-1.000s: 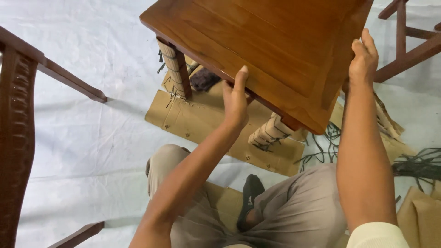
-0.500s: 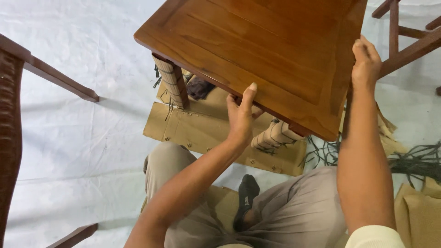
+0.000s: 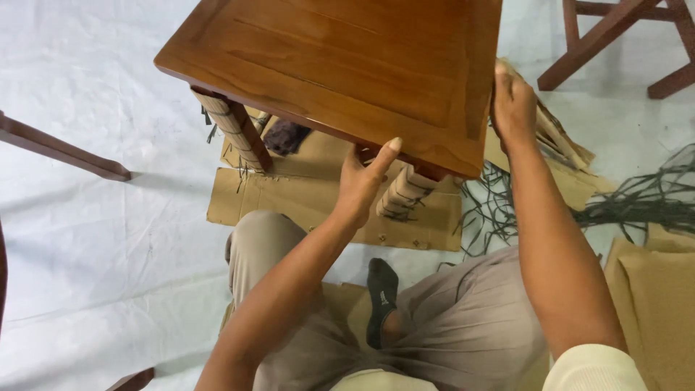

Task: Packaging a small wooden table with cardboard and plastic straps.

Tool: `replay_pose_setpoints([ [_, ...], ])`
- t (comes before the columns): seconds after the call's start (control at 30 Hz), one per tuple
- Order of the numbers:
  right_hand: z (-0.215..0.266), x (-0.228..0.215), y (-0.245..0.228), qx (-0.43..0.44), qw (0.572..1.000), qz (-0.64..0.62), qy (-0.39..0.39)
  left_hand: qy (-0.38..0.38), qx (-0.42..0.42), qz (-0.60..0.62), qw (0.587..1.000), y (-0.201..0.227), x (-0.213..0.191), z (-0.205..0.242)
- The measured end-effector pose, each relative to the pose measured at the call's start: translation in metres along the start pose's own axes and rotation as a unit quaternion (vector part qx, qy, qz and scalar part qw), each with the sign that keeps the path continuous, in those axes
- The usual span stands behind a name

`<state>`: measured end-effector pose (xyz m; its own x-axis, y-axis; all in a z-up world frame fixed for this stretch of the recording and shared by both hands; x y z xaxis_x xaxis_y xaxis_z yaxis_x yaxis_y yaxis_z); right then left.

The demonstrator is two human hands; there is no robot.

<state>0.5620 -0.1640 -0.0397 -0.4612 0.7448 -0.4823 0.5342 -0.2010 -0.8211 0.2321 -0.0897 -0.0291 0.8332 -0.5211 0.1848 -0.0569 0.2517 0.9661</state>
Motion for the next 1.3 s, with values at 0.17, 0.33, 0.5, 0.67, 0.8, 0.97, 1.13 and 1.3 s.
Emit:
replay_pose_setpoints([
  [0.17, 0.049, -0.029, -0.066, -0.018, 0.997, 0.011, -0.072, -0.053, -0.036, -0.111, 0.992, 0.000, 0.028, 0.019],
  [0.33, 0.076, -0.054, -0.060, 0.069, 0.979, -0.003, -0.194, -0.121, 0.134, -0.705, 0.685, -0.003, 0.047, 0.042],
  [0.5, 0.092, -0.084, -0.029, 0.128, 0.962, 0.014, -0.243, -0.152, 0.228, -0.665, 0.695, -0.001, 0.067, 0.062],
  [0.67, 0.102, -0.112, 0.006, 0.192, 0.949, 0.044, -0.246, -0.261, 0.258, -0.621, 0.693, 0.018, 0.094, 0.088],
  [0.8, 0.110, -0.133, 0.068, 0.235, 0.946, 0.015, -0.225, -0.320, 0.268, -0.590, 0.691, -0.010, 0.112, 0.084],
  [0.97, 0.122, -0.160, 0.093, 0.276, 0.941, 0.020, -0.197, -0.393, 0.281, -0.592, 0.645, -0.043, 0.135, 0.077],
  [1.13, 0.140, -0.187, 0.101, 0.299, 0.939, 0.008, -0.168, -0.485, 0.300, -0.584, 0.578, -0.104, 0.164, 0.064],
  [1.3, 0.155, -0.206, 0.067, 0.337, 0.931, 0.004, -0.137, -0.527, 0.309, -0.577, 0.543, -0.125, 0.191, 0.068],
])
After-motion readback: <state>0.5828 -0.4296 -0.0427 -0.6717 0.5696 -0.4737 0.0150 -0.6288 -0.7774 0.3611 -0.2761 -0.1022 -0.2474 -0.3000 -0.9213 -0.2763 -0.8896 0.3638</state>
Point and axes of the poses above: each hand's wrist, its own z-axis away from the middle knuckle, its own x-axis out of the palm, y = z × x, the point moved 3 cm from there along -z, towards the middle knuckle, and after that the axes turned 9 degrees about -z, right-handed, at the moved point
